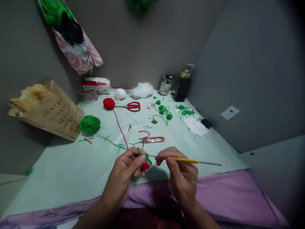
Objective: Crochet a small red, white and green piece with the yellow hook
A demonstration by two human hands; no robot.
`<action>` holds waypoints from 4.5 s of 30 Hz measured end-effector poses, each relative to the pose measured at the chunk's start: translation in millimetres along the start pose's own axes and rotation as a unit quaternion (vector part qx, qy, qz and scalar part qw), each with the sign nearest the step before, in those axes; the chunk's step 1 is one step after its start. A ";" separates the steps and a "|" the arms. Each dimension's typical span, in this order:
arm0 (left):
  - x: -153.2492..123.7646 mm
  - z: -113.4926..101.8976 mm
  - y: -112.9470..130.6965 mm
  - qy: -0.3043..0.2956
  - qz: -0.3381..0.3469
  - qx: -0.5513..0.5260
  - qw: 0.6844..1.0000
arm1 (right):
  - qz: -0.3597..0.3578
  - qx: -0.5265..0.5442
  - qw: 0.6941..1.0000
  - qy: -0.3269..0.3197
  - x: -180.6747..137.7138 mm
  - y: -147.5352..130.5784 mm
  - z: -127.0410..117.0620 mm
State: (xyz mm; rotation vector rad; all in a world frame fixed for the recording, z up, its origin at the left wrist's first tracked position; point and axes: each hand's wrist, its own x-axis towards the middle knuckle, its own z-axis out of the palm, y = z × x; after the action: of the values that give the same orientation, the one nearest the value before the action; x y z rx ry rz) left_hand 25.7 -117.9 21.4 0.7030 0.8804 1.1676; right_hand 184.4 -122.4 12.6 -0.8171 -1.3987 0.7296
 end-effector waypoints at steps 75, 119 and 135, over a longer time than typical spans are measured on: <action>1.4 5.9 2.9 0.020 -0.001 -0.073 0.997 | 0.003 -0.012 1.000 0.027 2.9 8.7 5.7; 2.4 3.2 5.8 0.006 0.009 -0.060 0.998 | 0.084 0.093 0.992 0.006 12.3 11.1 15.1; -48.1 6.9 26.4 -0.161 -0.087 -0.154 0.971 | 0.087 0.050 0.943 -0.317 68.5 -12.6 4.0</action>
State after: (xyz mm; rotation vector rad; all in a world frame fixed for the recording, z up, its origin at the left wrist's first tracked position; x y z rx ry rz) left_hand 12.2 -157.7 57.4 0.5281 0.4635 0.9698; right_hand 183.4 -71.5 60.4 -0.6524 -1.8534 1.2672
